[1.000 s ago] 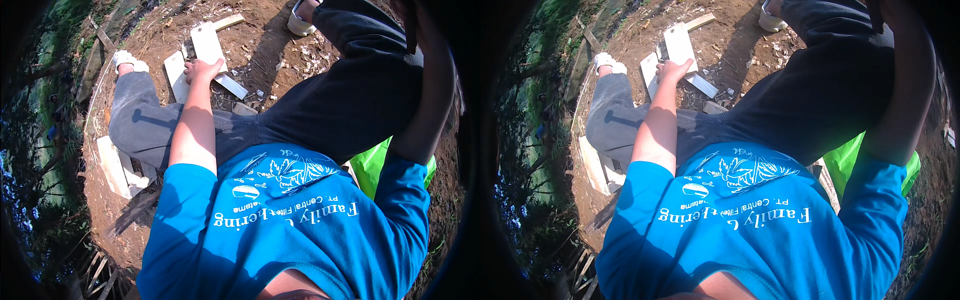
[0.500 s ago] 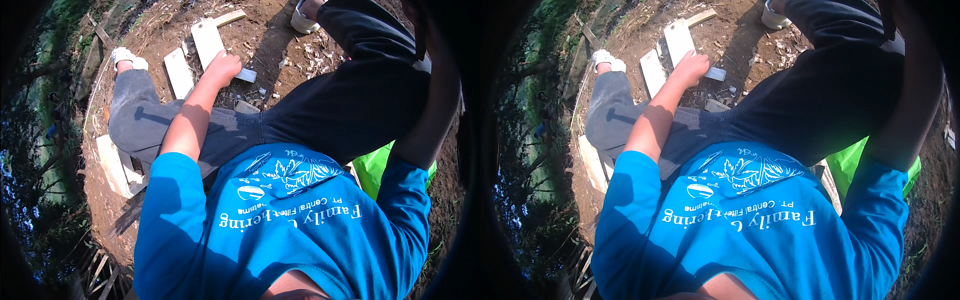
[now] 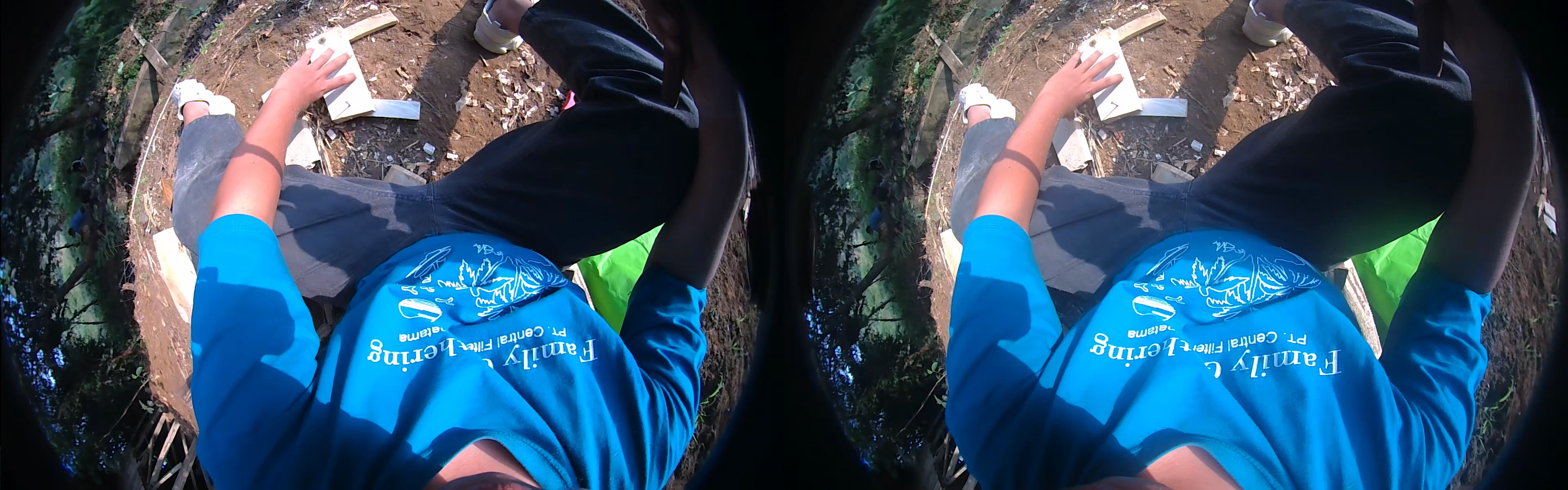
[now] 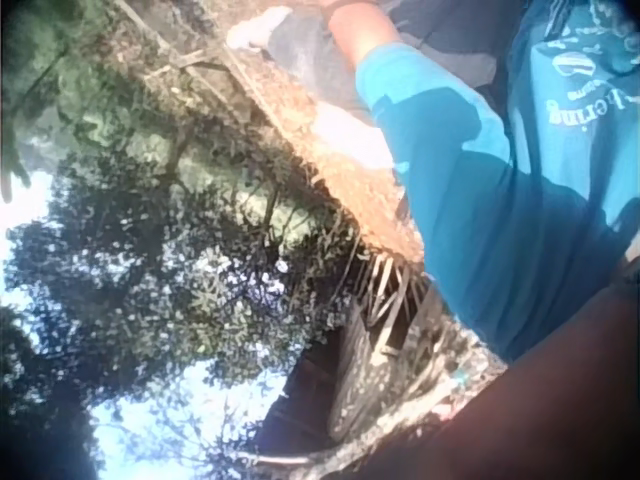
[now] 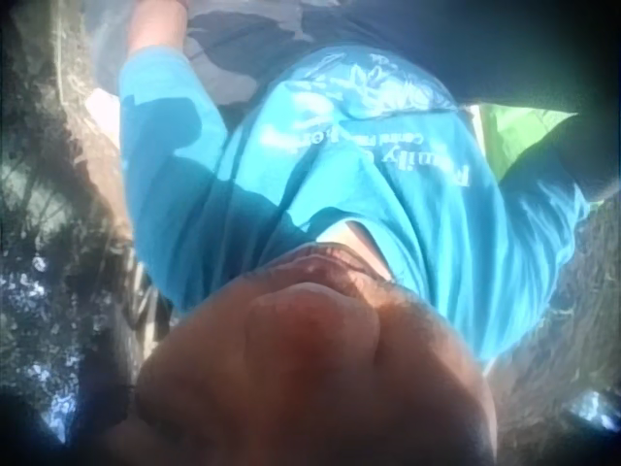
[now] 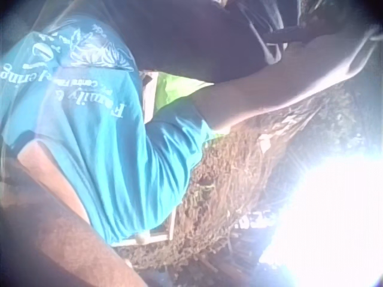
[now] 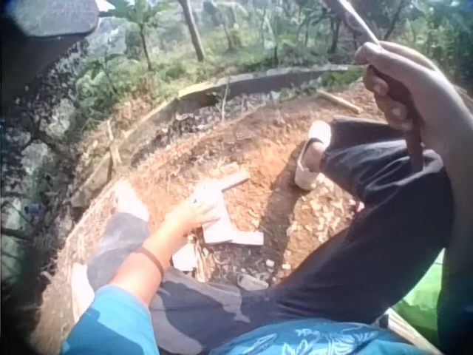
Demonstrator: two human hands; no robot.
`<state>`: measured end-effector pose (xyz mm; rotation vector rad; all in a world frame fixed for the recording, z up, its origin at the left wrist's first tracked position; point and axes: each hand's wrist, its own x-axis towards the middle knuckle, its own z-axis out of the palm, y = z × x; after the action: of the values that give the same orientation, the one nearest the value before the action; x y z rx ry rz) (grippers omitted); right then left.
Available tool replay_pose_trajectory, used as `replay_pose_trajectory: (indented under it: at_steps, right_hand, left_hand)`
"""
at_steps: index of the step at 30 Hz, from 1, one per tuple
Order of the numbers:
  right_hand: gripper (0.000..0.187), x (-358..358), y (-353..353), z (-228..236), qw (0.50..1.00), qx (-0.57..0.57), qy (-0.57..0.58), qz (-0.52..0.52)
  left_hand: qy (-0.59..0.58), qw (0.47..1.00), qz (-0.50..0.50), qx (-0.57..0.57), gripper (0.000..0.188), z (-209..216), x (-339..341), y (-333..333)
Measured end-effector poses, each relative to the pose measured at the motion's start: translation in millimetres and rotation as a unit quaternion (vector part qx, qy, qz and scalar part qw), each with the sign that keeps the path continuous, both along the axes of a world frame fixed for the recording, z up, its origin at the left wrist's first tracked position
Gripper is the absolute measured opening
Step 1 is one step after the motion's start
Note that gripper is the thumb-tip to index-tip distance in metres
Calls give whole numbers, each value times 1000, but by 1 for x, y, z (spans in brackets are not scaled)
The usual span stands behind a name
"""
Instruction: The person aligns and hammers wooden boards together while sitting on the ground.
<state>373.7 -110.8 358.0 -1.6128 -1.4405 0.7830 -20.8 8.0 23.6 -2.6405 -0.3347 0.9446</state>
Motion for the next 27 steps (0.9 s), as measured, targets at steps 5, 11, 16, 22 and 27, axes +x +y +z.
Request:
replay_pose_trajectory:
  at_steps: [5, 11, 16, 22, 27]
  right_hand:
    - [26, -31, 41, -44, 968, -198, -103, 117]
    - [43, -33, 51, -237, 938, -61, -246, 236]
    - [71, -128, 2, -362, 948, -193, -198, 158]
    - [60, -133, -12, -384, 918, -205, -217, 259]
    - [50, -88, 62, -394, 903, -90, -325, 265]
  left_hand:
    - [-119, 991, -20, -53, 78, -40, -18, -5]
    - [-198, 974, 81, -80, 94, -17, 38, 8]
    - [-224, 952, 191, -83, 113, 4, 7, 6]
    - [-287, 933, 208, -65, 110, 4, -14, 7]
    - [-331, 923, 179, -83, 108, -12, -14, 12]
